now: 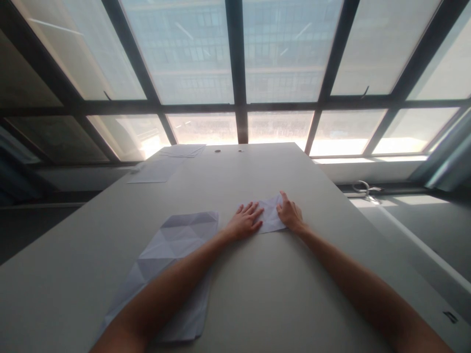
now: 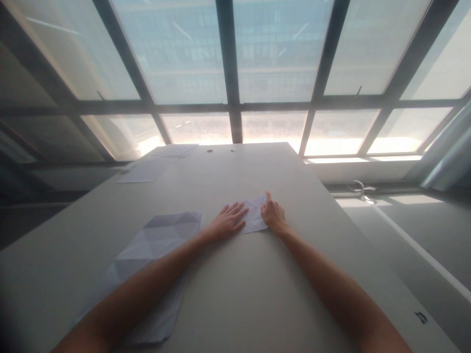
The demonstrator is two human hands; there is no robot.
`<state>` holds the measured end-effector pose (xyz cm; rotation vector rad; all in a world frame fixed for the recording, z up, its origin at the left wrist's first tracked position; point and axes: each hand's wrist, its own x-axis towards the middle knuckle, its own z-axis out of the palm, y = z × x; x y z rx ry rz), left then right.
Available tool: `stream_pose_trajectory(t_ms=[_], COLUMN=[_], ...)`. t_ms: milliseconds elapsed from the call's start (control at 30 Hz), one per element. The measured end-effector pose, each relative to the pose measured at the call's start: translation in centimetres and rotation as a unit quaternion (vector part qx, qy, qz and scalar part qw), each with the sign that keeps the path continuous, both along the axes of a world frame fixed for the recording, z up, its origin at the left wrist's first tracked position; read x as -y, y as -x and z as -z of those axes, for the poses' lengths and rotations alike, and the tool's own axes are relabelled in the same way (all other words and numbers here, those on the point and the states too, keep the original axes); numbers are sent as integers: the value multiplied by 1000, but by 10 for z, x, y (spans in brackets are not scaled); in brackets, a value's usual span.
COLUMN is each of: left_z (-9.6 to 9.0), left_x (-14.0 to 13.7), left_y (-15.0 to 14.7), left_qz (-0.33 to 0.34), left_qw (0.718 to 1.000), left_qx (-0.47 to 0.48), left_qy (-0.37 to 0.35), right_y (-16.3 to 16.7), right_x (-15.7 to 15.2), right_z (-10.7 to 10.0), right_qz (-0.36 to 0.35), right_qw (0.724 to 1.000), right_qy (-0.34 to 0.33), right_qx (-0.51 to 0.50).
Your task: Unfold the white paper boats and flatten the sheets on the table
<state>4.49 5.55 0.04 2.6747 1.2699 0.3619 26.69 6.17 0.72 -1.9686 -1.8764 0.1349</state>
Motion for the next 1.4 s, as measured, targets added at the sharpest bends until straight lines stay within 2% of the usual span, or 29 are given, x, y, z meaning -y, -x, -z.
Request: stream_pose_trajectory(t_ms=[133,300,367,433,533,633,733,900,1100,1200,1267,1333,1400], left_z=[-2,-5,-5,-3,0,2,2,1,0,-2,-4,-7,-8], left_x=[2,3,3,2,1,1,1,0,0,0,1,2,4], left_y=[-1,-2,-2,-2,-3,-3,-3,-4,-4,-2,-1,1,2], left_qz=[-7,-10,-11,-16,-26,-29,-28,-25,-21,-18,-5,16,33], left_qw=[999,997,997,996,996,995,995,995,995,995,995,996,996], left_qx=[-30,-70,-77,-81,-87,-90,-93,-97,-98,-98,-95,-87,-77], left_qy=[11,22,20,17,13,7,7,7,15,23,27,29,29], right_y=[-5,-12,-6,5,22,28,23,9,2,0,1,3,8], right_x=[-2,-5,-1,3,7,4,0,-8,-10,-7,-5,-2,0], right_z=[-3,-6,-3,2,12,18,19,16,18,17,14,11,9], right_qz=[-4,-6,-34,-91,-191,-236,-225,-167,-69,-33,-25,-52,-107], right_qw=[998,992,989,986,977,970,971,980,993,996,996,993,986], right_qy=[2,-73,-107,-126,-91,-20,21,55,47,20,-27,-82,-115], right_qx=[58,106,94,67,43,62,81,87,86,79,77,68,46])
